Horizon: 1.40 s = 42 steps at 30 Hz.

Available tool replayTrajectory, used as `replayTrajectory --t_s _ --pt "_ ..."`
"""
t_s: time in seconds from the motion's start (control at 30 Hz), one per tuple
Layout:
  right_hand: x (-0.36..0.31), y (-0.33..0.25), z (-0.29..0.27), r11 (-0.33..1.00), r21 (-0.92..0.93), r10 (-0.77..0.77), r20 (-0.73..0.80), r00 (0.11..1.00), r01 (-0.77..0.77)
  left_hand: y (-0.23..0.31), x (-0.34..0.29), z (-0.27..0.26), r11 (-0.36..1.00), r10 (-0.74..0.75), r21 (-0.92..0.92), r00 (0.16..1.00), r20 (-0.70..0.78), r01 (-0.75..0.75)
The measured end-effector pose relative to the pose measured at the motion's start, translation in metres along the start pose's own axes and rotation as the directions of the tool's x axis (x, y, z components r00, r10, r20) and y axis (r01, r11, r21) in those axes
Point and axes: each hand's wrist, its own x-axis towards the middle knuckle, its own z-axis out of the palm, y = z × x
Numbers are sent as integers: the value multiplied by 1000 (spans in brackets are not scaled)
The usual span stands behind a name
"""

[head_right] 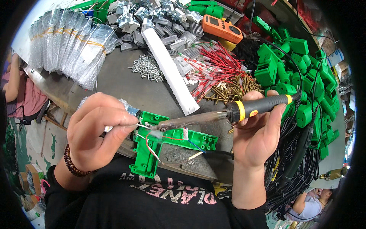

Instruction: Soldering wires to internal components and assembling the plastic casing of a handheld electronic tool using a power screwdriver.

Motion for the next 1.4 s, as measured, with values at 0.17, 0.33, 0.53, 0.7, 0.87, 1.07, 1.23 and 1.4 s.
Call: replayTrajectory --t_s 0.17,0.33,0.53,0.7,0.87,1.07,1.23,1.4 --pt "2 -1 -4 1000 -20 -9 49 999 10 -5 5 4 1000 15 -12 999 -49 -16" --pt "2 -1 -1 999 -40 -23 -25 999 22 -6 6 10 999 -25 -22 997 -70 23" --pt "2 0 -6 1000 -24 -13 6 1000 13 -9 8 12 999 -34 -35 998 -60 32" --pt "2 -1 -7 999 -33 -19 4 1000 19 -9 8 14 996 -61 -63 997 -45 58" --pt "4 -1 -7 1000 -17 -16 5 1000 16 -12 11 12 1000 19 7 998 -66 -18" --pt "2 -3 -3 999 -29 -24 -45 999 23 -11 14 9 975 -216 -74 973 -74 211" --pt "5 -20 -11 969 -56 -240 22 971 241 -37 6 11 937 -285 -207 958 11 281" --pt "72 -56 -22 555 -566 -587 253 769 610 -36 -24 -2 897 -412 -236 900 -142 373"
